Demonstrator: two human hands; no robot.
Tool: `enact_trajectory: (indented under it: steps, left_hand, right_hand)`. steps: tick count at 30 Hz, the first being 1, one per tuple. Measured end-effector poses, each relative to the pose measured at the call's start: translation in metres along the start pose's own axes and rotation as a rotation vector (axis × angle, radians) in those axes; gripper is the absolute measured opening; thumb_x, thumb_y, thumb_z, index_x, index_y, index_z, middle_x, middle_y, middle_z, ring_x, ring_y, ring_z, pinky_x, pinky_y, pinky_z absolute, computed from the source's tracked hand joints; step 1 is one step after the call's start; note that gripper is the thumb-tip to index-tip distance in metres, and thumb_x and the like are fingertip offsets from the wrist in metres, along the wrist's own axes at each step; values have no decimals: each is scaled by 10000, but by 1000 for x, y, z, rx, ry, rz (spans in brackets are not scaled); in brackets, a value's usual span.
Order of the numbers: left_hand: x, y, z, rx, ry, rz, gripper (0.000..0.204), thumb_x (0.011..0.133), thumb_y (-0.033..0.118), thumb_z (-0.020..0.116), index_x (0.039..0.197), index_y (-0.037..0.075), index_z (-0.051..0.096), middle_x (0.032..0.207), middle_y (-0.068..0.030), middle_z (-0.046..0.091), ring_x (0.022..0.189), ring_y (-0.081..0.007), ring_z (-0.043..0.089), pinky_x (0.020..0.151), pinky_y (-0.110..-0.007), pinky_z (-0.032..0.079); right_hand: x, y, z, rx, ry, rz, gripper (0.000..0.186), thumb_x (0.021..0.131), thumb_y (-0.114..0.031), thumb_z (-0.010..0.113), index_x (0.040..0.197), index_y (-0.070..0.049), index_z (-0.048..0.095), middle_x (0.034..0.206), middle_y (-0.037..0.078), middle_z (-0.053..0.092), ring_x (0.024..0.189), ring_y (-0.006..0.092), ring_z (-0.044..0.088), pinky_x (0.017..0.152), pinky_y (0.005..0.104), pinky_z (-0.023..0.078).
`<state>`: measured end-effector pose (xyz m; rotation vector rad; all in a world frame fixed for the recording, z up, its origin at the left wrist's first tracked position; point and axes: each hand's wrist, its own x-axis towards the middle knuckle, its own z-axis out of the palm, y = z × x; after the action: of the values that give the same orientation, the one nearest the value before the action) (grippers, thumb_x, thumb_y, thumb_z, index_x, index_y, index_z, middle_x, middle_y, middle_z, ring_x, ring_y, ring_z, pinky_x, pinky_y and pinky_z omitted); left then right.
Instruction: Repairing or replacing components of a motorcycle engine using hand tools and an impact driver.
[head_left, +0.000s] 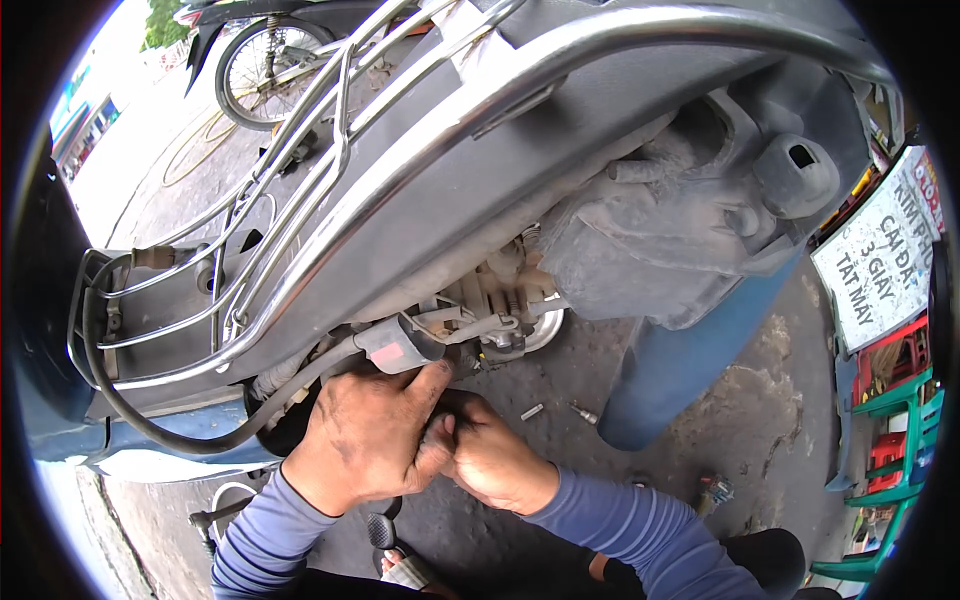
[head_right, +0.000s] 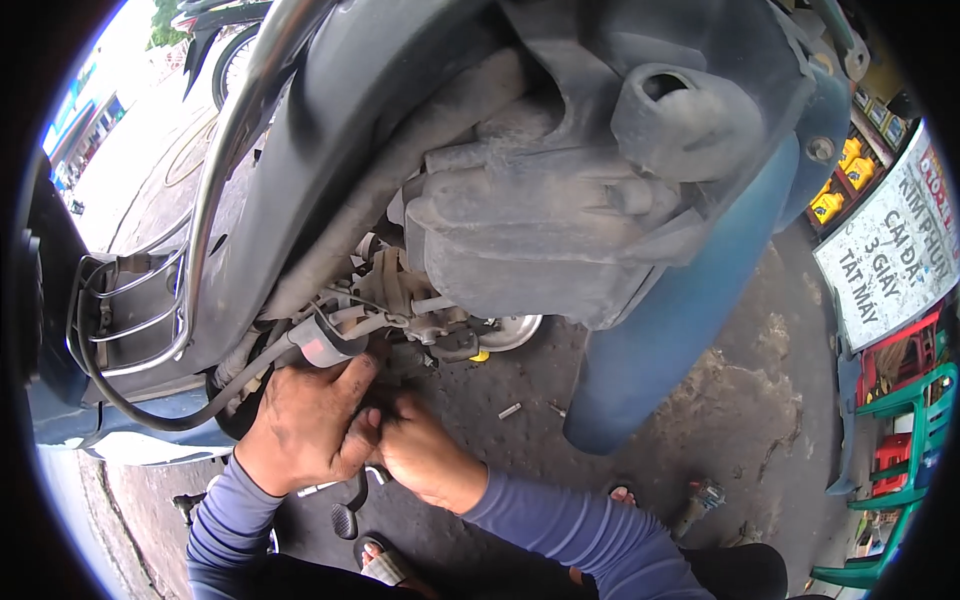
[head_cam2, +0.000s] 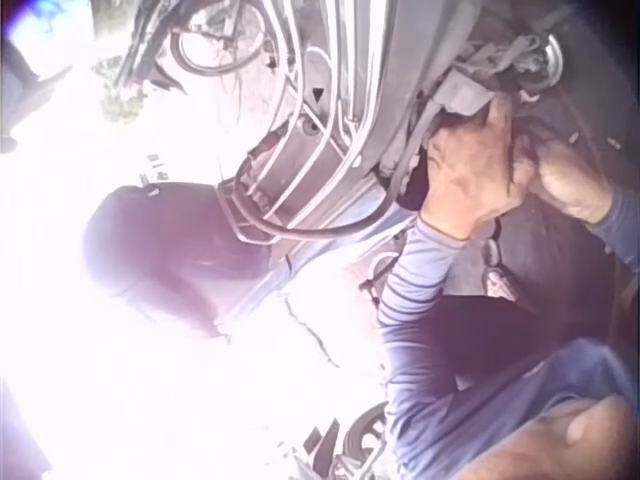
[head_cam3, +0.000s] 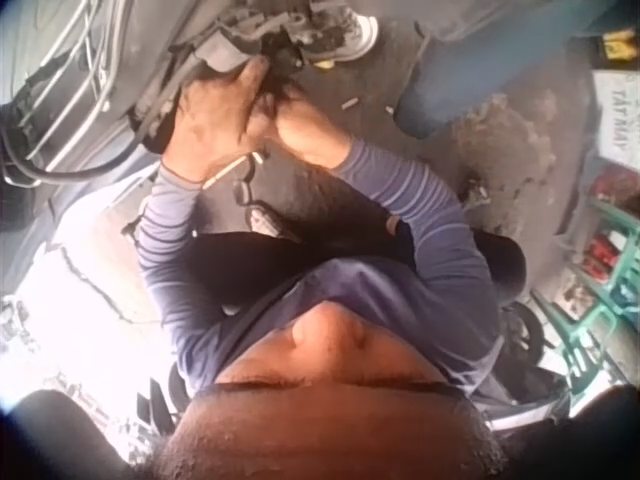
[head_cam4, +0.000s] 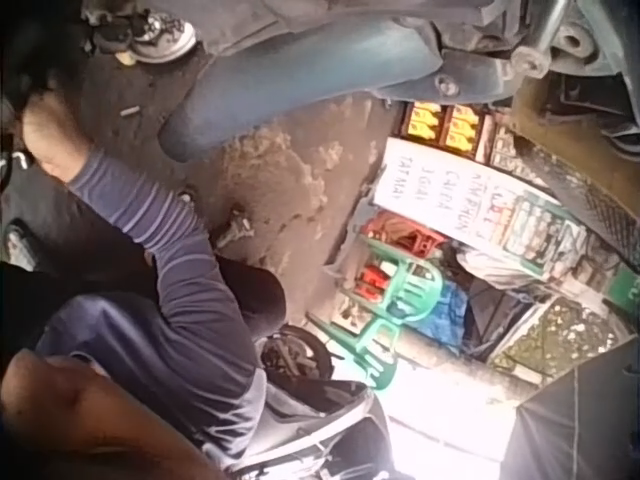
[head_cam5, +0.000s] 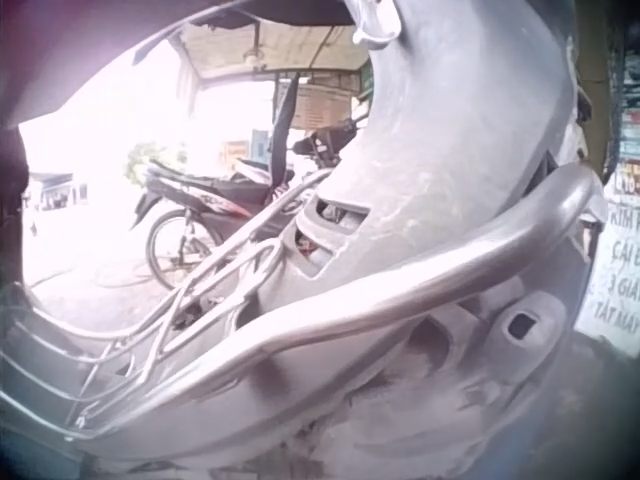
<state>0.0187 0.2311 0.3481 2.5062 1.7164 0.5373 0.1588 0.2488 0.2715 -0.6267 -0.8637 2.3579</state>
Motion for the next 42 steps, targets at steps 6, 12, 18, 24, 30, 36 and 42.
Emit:
enact_trajectory:
  steps: [6,12,18,24,30,36,42]
  left_hand:
    - [-1,0,-3,-57,-72,-31,455,763,321,608,1091,10,547,728,-149,596,642,-347,609,590,-417,495]
    - [-4,-5,0,-125,-4,33,574,768,342,601,1231,14,518,761,-135,604,648,-334,615,587,-408,500]
    - [-1,-5,-2,-76,-121,-34,511,771,367,608,1134,11,557,813,-169,611,661,-341,623,581,-401,509]
    - [0,1,-4,-47,-149,-74,459,773,355,617,1071,8,567,788,-169,605,693,-344,624,599,-411,509]
    - [-1,2,-1,-135,-5,7,475,744,312,611,1095,-1,547,863,-178,602,701,-354,624,627,-422,512]
    - [-2,1,-2,-60,-77,-37,481,756,317,614,1098,-14,548,774,-184,610,653,-361,626,583,-419,508]
    - [-2,2,-3,-41,-71,-28,502,756,310,613,1127,-21,538,758,-178,614,644,-360,623,580,-415,509]
  right_hand:
    - [-24,-77,-24,204,101,332,229,967,-209,543,983,17,510,604,-25,376,524,43,356,493,215,299]
    - [-16,-104,-72,-211,142,71,350,976,-287,539,804,17,524,529,-71,295,426,57,275,428,232,209]
    - [-31,-19,-18,-302,205,-111,292,1017,-270,445,902,-9,508,599,-13,392,479,74,345,451,238,263]
    - [-23,-101,-45,-86,168,245,264,1007,-229,472,899,6,522,535,-39,322,434,64,303,423,246,268]
    - [-19,-95,-83,-196,83,30,284,1006,-243,480,872,5,521,523,-55,293,408,58,260,400,236,240]
    - [-36,-22,-29,-332,82,-119,237,1024,-227,434,927,-17,482,641,24,432,497,117,440,476,275,394]
    - [-24,-104,-47,-126,101,136,250,991,-209,515,895,20,545,540,-47,350,428,50,331,393,232,270]
